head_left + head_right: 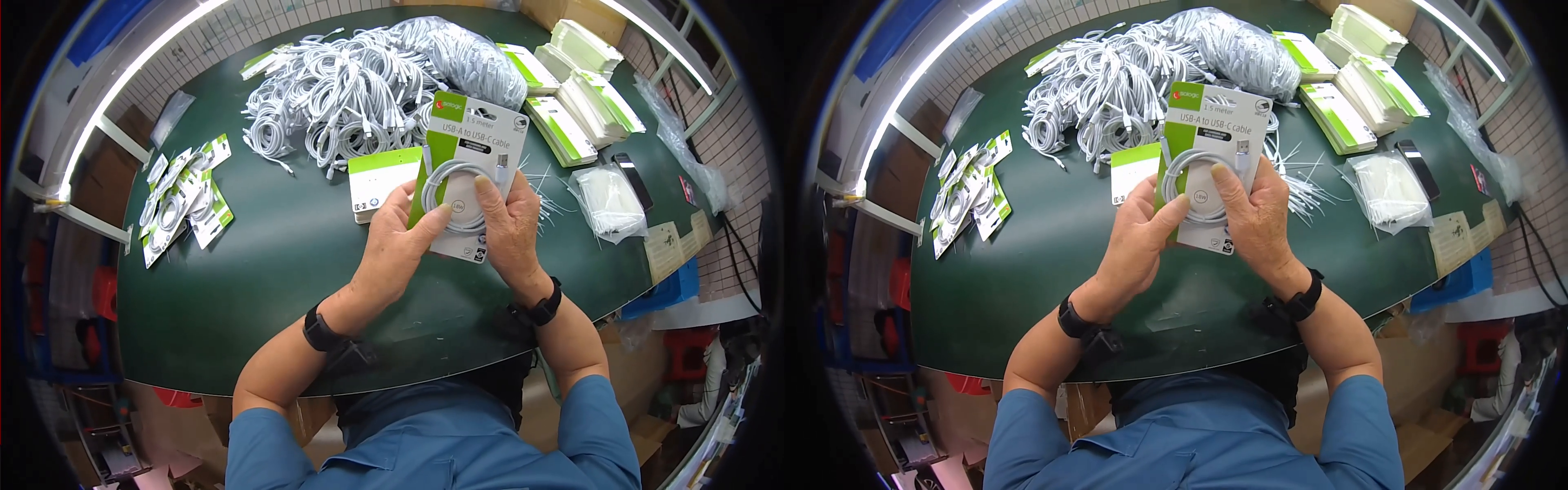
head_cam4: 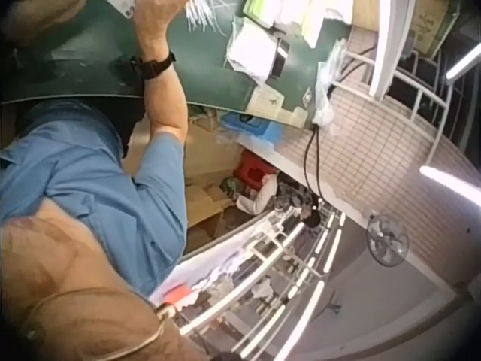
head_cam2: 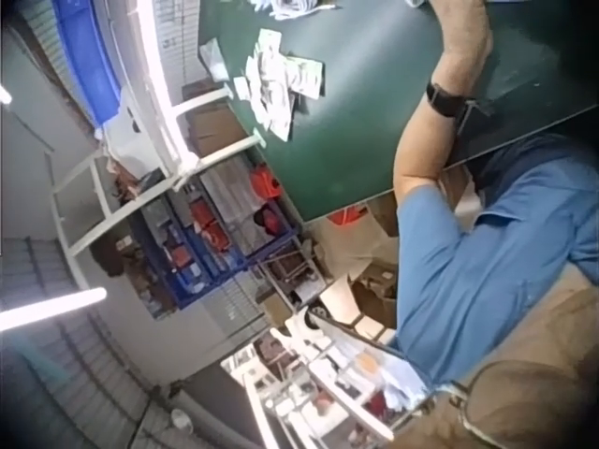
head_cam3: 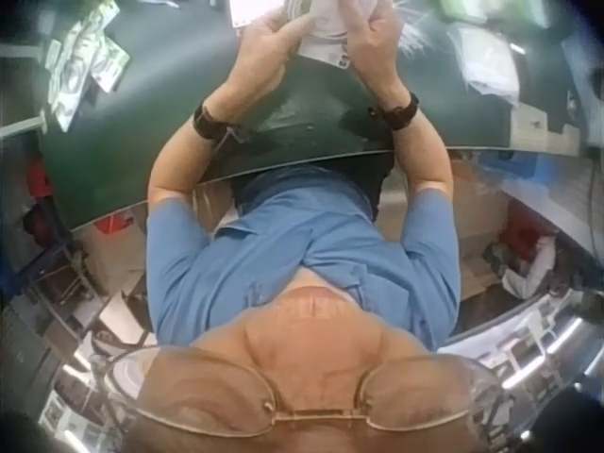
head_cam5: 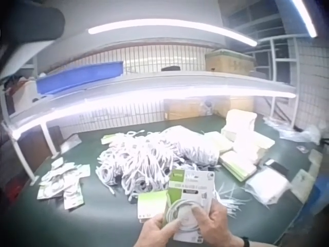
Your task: The person packages a cable by hand by placing it onto a cardboard backing and threading a plastic tie through the holes to secure it. They tighten the tie, turn the package over to inspect it, and then place the finished assembly into a cardboard box.
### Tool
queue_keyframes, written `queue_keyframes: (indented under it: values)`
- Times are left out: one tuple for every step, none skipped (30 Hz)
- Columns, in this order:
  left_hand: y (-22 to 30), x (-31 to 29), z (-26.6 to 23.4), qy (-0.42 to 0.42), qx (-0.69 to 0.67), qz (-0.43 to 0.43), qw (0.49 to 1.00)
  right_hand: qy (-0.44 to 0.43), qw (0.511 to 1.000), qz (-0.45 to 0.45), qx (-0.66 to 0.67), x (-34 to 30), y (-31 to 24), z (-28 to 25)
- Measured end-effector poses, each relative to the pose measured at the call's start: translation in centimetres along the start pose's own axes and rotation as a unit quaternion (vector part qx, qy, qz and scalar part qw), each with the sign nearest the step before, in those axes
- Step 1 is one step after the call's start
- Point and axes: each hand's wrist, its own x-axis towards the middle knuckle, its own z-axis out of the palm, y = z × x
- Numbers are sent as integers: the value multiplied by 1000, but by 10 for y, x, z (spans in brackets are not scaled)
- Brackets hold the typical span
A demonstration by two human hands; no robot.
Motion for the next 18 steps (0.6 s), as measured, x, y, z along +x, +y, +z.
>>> queue_keyframes:
  values:
    - [0,0,0,-5,-36,-39,999,-5,1000,0,-7,-1,2,0]
    - [0,0,1,-10,-72,-78,994,-10,1000,0,-14,0,1,-1]
    - [2,1,0,-13,-108,-114,987,-15,1000,-5,-15,2,-1,-1]
    - [6,3,-3,-13,-110,-107,988,6,997,-57,-42,4,-3,-2]
    - [11,5,-9,-45,24,-84,995,26,991,-109,-68,7,-5,-3]
    - [16,8,-12,-76,154,-57,983,61,979,-164,-101,17,-12,-15]
    - [22,10,-14,-99,284,-30,953,93,963,-220,-128,28,-21,-28]
    - [28,11,-14,-91,281,-21,955,83,962,-227,-129,31,-31,-38]
    - [35,13,-14,-108,355,35,928,114,924,-287,-226,30,-40,-46]
    - [45,12,-13,-124,426,88,892,146,871,-342,-320,27,-53,-48]
    - [52,11,-11,-139,494,139,847,141,871,-346,-319,24,-67,-49]
    - [58,9,-10,-134,495,142,847,18,876,-330,-351,21,-82,-47]
    - [62,7,-10,-132,487,155,849,-104,867,-306,-379,19,-89,-45]
    - [65,6,-9,-130,480,167,851,-104,867,-309,-378,16,-87,-39]
    - [67,3,-11,-127,475,177,853,-152,876,-269,-371,12,-85,-26]
    - [65,4,-9,-127,475,176,853,-197,881,-225,-367,8,-84,-17]
    - [63,5,-7,-95,440,232,862,-242,883,-180,-361,5,-83,-12]
    - [61,7,-5,-62,404,288,866,-243,883,-180,-360,5,-80,-14]
